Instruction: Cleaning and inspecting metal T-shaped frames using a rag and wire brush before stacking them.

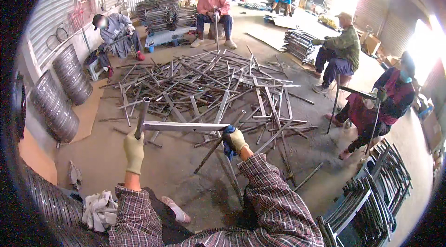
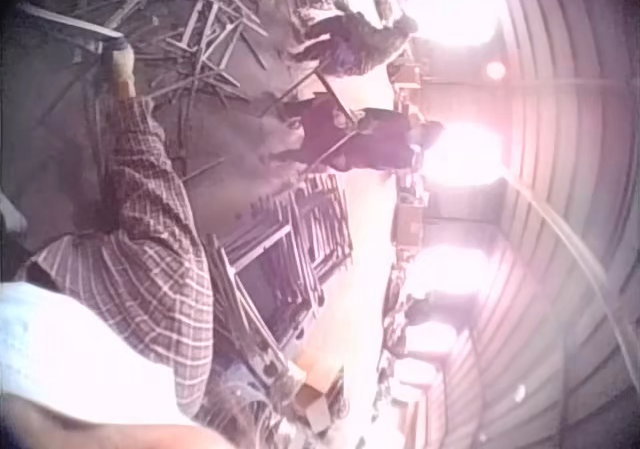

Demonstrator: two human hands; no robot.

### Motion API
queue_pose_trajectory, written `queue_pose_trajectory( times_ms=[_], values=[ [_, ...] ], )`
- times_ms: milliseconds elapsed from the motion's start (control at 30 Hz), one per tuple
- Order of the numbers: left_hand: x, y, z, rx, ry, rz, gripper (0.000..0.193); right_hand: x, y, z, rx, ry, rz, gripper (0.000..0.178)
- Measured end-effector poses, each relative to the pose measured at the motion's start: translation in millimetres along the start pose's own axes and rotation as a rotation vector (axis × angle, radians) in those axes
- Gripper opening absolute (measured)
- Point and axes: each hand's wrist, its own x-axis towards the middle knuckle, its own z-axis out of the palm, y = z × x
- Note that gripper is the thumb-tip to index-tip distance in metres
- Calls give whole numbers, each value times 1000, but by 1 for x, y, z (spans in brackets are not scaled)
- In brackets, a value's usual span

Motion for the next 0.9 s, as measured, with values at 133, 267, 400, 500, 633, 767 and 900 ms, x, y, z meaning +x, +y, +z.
queue_pose_trajectory(
  times_ms=[133,267,400,500,633,767,900],
  values=[
    [1,8,-4,50,6,17,15,-2,-17,2,137,-47,25,7],
    [4,23,8,-1,-5,19,18,11,-2,-14,25,29,46,11],
    [3,5,-1,47,22,30,21,-3,-27,9,11,-34,103,25],
    [1,10,2,7,38,45,23,2,-23,4,-114,-16,52,25],
    [-1,11,1,-64,15,45,24,6,-19,1,-77,-8,88,14],
    [-1,12,1,-52,31,56,24,9,-13,3,-25,-34,81,11],
    [0,20,-3,-79,23,80,24,14,-3,-1,21,14,115,12]
  ],
)
